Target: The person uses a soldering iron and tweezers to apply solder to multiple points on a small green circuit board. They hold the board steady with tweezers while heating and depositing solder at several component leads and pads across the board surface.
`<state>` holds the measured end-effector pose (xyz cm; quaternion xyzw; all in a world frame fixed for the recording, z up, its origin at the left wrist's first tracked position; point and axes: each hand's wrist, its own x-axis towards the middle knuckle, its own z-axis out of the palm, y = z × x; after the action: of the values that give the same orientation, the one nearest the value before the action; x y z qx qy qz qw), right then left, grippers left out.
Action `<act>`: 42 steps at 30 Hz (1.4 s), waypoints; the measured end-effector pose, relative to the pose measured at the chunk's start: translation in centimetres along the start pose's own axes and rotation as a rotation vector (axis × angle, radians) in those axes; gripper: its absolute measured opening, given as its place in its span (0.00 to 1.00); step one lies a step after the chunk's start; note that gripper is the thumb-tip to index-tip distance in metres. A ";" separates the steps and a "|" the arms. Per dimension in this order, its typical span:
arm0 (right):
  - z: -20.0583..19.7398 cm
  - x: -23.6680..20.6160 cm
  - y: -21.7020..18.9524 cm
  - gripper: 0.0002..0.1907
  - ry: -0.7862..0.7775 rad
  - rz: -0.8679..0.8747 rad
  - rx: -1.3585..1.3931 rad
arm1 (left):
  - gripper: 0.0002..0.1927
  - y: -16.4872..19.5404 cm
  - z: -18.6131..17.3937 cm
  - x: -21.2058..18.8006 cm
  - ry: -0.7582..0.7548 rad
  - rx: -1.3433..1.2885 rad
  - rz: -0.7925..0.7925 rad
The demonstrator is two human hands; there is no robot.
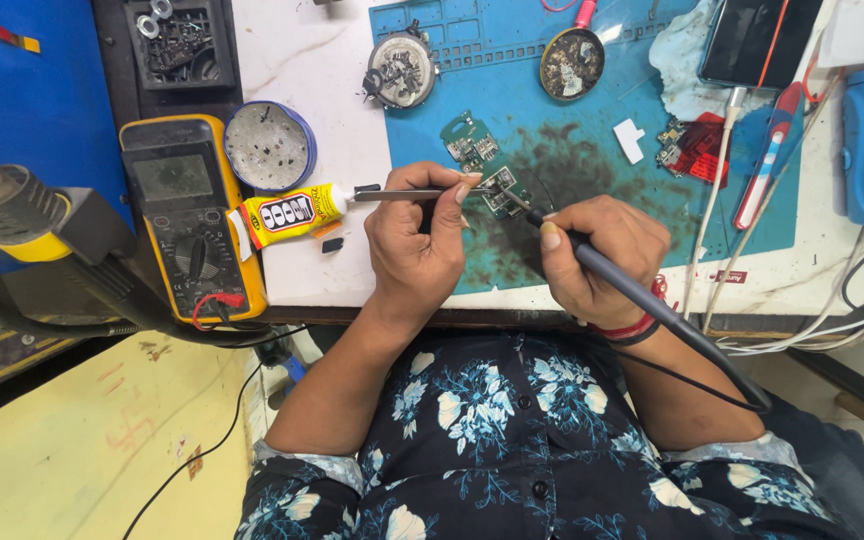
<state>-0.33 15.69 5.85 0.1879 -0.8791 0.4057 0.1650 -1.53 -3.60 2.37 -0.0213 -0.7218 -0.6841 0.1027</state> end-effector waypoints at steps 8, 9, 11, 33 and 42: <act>-0.1 -0.1 0.2 0.05 0.013 -0.003 -0.002 | 0.05 0.1 0.1 0.0 0.002 0.010 -0.007; -0.1 -0.1 0.2 0.05 0.009 -0.001 -0.005 | 0.05 0.1 0.1 0.0 0.001 0.007 -0.004; -0.1 0.0 0.1 0.06 0.000 0.003 -0.008 | 0.05 0.2 0.1 0.0 -0.003 0.003 -0.014; 0.0 0.1 -0.1 0.05 0.001 0.021 -0.011 | 0.06 0.1 0.0 0.1 -0.009 0.004 -0.017; -0.1 0.2 0.0 0.05 0.015 0.016 -0.011 | 0.06 0.2 0.1 0.2 -0.007 -0.019 -0.009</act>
<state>-0.45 15.73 5.99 0.1770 -0.8815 0.4036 0.1694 -1.67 -3.50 2.54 -0.0213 -0.7158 -0.6912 0.0969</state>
